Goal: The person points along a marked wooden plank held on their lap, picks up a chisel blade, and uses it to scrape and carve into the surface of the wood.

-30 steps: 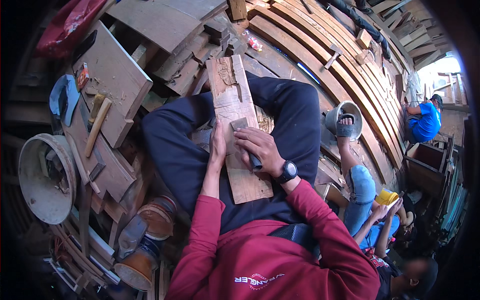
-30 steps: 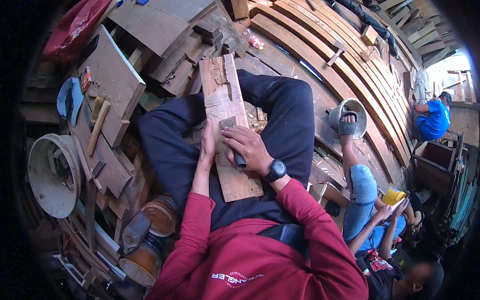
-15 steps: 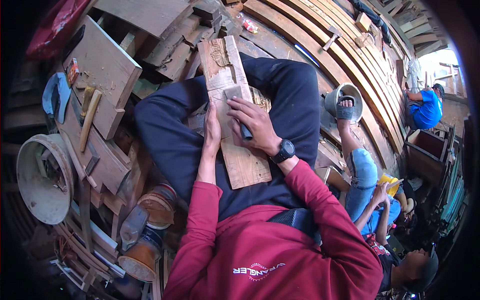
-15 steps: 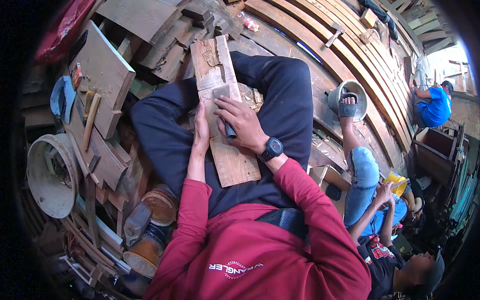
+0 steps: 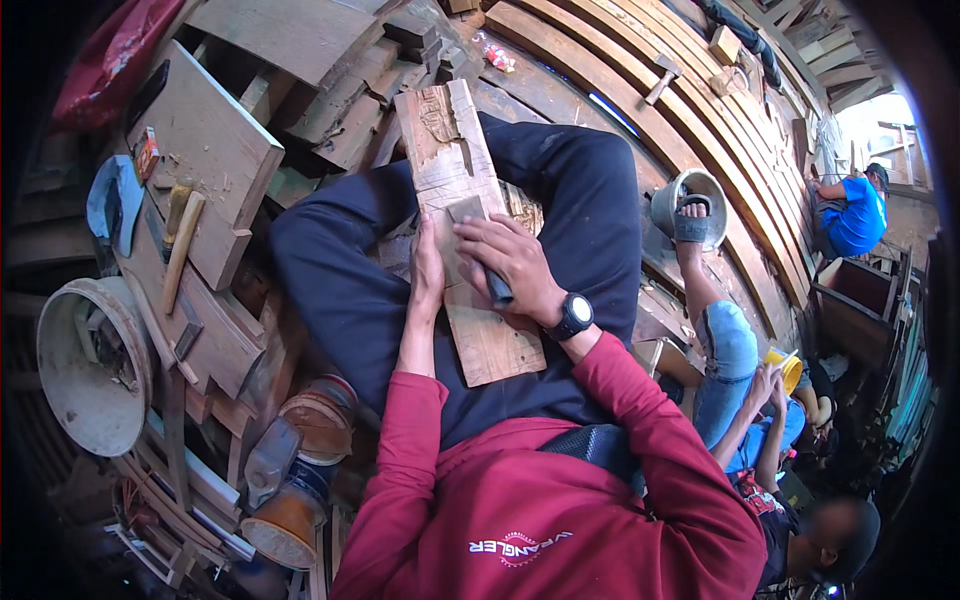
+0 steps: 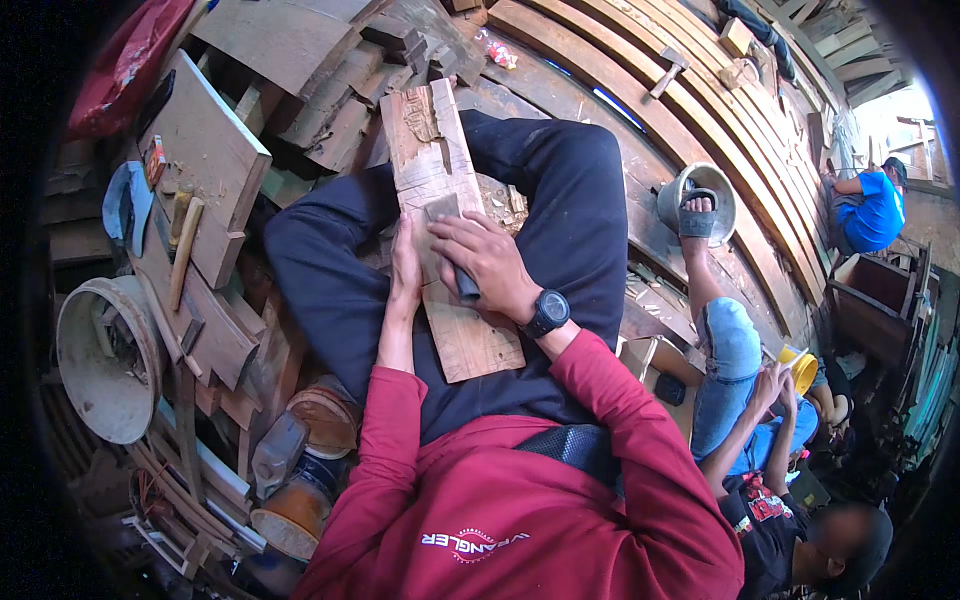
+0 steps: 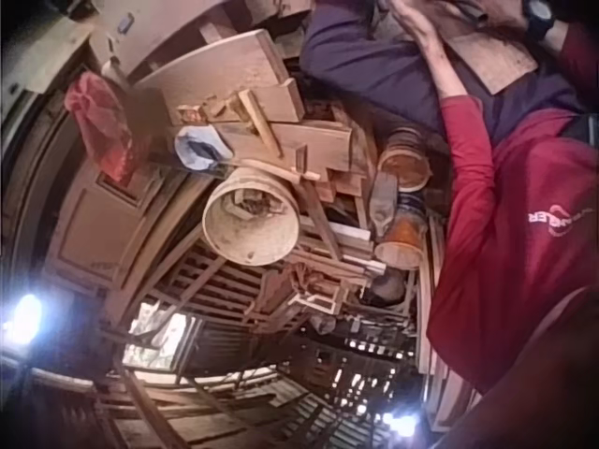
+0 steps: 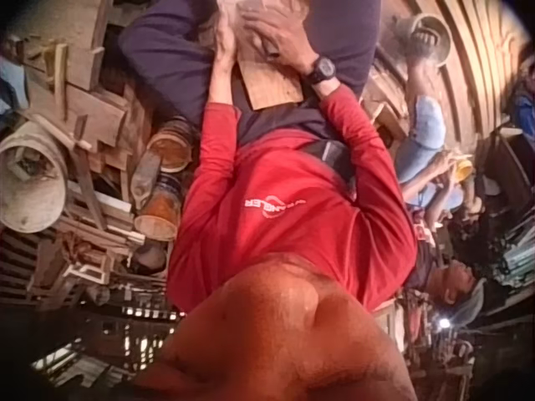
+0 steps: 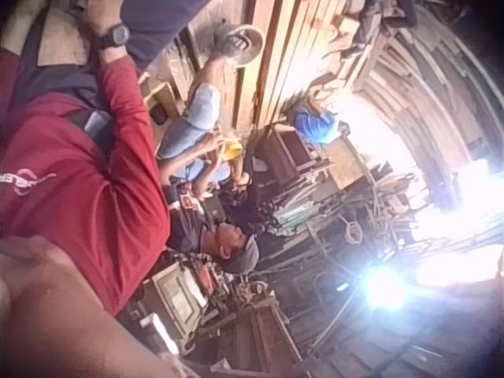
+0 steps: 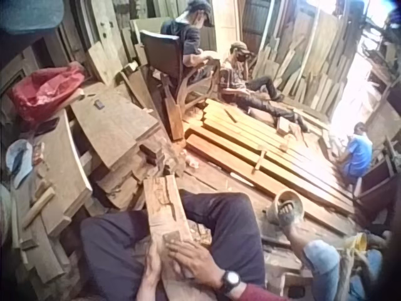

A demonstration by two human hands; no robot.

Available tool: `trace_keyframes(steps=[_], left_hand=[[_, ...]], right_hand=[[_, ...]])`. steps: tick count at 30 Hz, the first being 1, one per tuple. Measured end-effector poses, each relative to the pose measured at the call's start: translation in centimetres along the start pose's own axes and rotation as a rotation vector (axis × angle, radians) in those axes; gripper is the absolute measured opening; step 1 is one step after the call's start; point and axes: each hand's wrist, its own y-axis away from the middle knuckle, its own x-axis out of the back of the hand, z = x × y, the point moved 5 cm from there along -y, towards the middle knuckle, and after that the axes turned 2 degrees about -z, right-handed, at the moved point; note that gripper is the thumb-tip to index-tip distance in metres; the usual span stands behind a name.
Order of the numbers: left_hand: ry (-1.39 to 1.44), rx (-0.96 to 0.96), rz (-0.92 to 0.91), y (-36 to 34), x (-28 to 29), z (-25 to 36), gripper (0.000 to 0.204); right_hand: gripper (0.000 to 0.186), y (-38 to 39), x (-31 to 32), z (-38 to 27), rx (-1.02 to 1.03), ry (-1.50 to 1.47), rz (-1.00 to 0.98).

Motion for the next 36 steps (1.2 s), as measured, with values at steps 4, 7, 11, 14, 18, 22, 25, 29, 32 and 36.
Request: trace_keyframes(steps=[4,7,11,14,18,22,25,29,32,36], left_hand=[[-0.026,-0.038,-0.035,0.3,-0.4,1.0,0.059],[-0.011,0.005,0.009,0.8,-0.8,1.1,0.059],[-0.028,-0.02,-0.013,0.1,0.1,0.4,0.059],[0.016,-0.007,-0.027,0.0,-0.1,0.1,0.059],[0.016,0.0,-0.008,0.0,-0.3,0.3,0.059],[-0.042,-0.084,-0.025,0.6,-0.8,2.0,0.06],[-0.089,-0.041,0.042,0.8,-0.9,1.6,0.059],[-0.053,-0.076,0.045,0.9,-0.9,1.8,0.057],[-0.047,-0.126,0.009,0.9,-0.9,1.6,0.055],[-0.215,-0.129,0.107,0.4,-0.5,1.7,0.057]], right_hand=[[0.026,-0.7,0.4,-0.2,-0.005,0.031,0.049],[0.027,0.3,0.3,-0.3,0.06,-0.03,0.038],[0.031,-0.7,0.1,-0.5,0.007,0.009,0.011],[0.035,-0.2,0.0,-0.2,0.054,-0.006,-0.02],[0.031,0.0,0.0,-0.1,-0.009,-0.013,-0.054],[0.034,-1.1,-0.4,0.0,-0.033,0.034,-0.046],[0.035,-0.2,-0.2,0.1,-0.019,-0.003,-0.074],[0.037,-1.3,0.3,-0.9,-0.05,-0.014,-0.094],[0.04,-1.0,0.1,-1.2,-0.021,0.007,-0.113],[0.04,-0.6,-0.6,-1.0,-0.027,-0.01,-0.116]])
